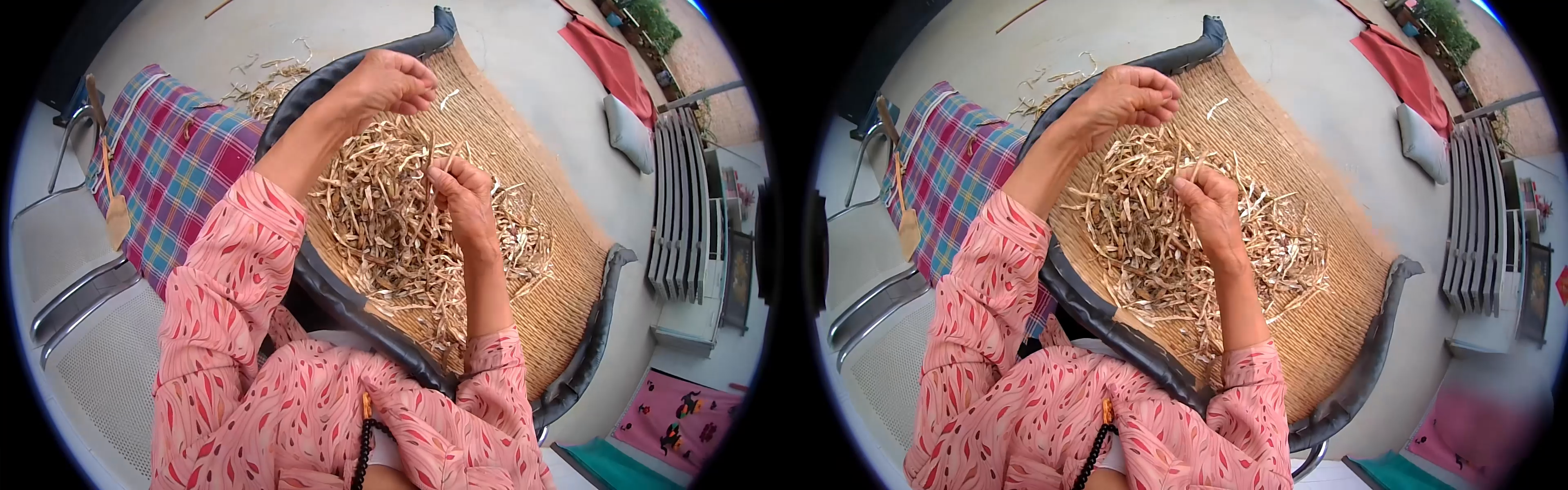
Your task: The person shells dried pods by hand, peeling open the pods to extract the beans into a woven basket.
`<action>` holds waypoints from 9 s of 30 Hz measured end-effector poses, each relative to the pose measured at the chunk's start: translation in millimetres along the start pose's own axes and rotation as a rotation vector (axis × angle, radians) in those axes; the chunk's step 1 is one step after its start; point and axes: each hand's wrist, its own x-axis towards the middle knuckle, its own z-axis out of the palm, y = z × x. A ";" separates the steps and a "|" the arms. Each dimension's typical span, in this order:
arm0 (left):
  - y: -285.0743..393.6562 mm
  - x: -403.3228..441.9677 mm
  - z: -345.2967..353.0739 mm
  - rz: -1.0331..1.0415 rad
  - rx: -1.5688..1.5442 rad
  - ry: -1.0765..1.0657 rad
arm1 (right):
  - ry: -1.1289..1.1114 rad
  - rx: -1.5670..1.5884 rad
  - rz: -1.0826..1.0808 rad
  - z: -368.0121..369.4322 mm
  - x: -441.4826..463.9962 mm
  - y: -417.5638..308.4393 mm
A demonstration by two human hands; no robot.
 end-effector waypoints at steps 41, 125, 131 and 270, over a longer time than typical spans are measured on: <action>-34.2 -19.1 56.5 0.030 0.043 -0.203 | 0.316 -0.387 -0.383 -5.5 -6.7 21.4; -44.5 -9.5 51.8 -0.065 0.039 -0.110 | 0.211 -0.200 -0.199 -36.3 -13.5 -3.5; -29.4 -9.6 57.5 -0.046 0.067 -0.080 | -0.084 -1.021 -0.370 -20.1 -34.5 32.2; -45.9 -24.4 77.7 0.110 0.056 -0.223 | 0.256 0.401 -0.199 -30.6 -9.2 16.7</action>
